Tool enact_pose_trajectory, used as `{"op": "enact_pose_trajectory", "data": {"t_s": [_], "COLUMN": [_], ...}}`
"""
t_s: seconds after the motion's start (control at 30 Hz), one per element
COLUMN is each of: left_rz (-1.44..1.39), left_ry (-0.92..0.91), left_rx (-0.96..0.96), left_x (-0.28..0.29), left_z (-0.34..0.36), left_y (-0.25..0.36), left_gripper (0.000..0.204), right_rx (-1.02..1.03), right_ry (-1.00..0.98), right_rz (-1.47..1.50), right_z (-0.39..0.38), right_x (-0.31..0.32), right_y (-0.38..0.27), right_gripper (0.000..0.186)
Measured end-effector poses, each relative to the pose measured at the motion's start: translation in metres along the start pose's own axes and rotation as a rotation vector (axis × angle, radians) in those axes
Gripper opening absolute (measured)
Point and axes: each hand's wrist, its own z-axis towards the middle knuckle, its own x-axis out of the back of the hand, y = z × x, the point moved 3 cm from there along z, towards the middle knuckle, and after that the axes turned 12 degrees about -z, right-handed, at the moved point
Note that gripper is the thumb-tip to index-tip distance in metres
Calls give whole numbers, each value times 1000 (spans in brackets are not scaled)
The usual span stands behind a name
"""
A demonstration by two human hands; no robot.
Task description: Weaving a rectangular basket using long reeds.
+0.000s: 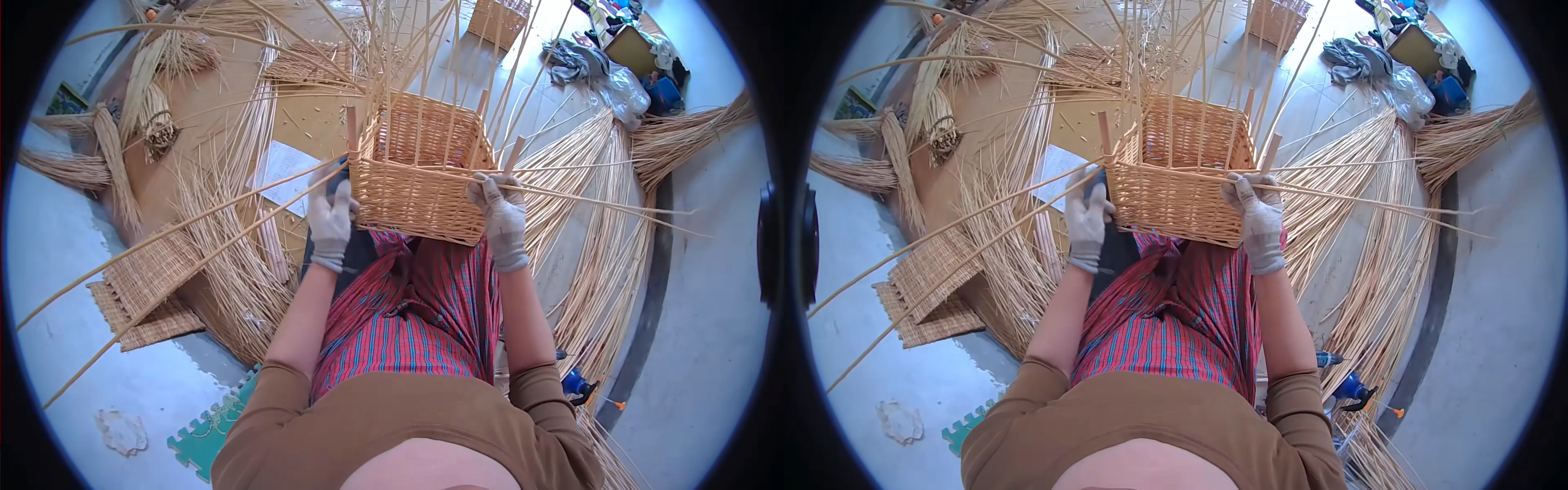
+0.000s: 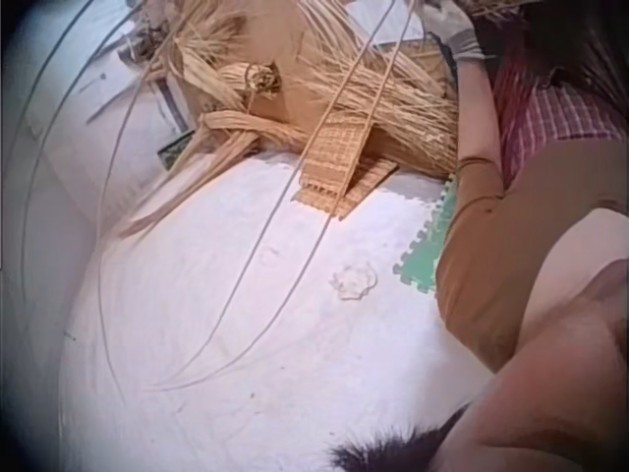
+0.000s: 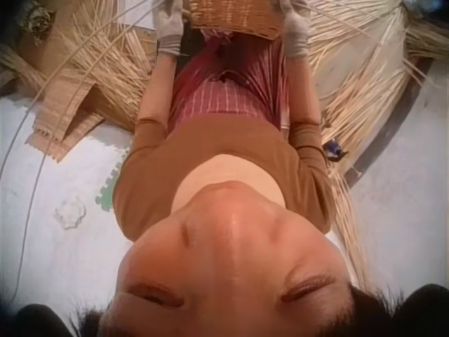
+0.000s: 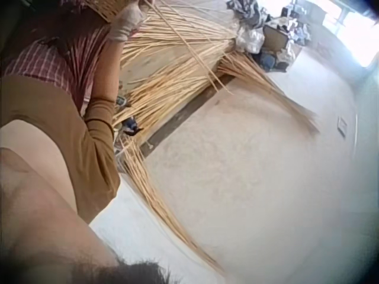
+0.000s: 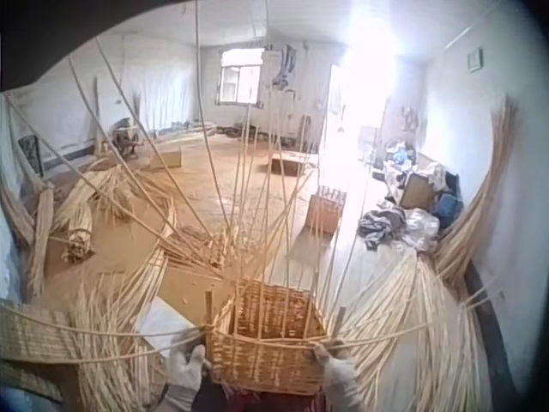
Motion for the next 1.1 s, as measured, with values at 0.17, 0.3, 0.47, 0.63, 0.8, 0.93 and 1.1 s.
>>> {"op": "enact_pose_trajectory", "data": {"t_s": [0.17,0.3,0.47,0.63,0.8,0.93,1.1], "left_rz": [60,0,8,84,316,29,85], "left_ry": [-67,-7,79,86,-5,-29,129], "left_rx": [-79,-90,-64,-87,-256,-10,-192], "left_x": [6,2,0,4,24,-4,5], "left_z": [46,44,45,50,66,37,-6], "left_y": [-21,-30,-34,-37,-47,-26,-46], "left_gripper": [29,26,21,19,19,29,34], "right_rx": [22,-55,-101,-78,-14,22,-12], "right_ry": [-28,27,93,56,39,32,7], "right_rz": [2,42,-10,-201,-295,-249,-253], "right_z": [-1,-11,-12,-2,13,11,20], "right_x": [-3,8,1,-8,-22,-7,-17], "right_y": [9,27,19,-6,-7,-8,-5], "right_gripper": [10,10,11,11,7,6,12]}}
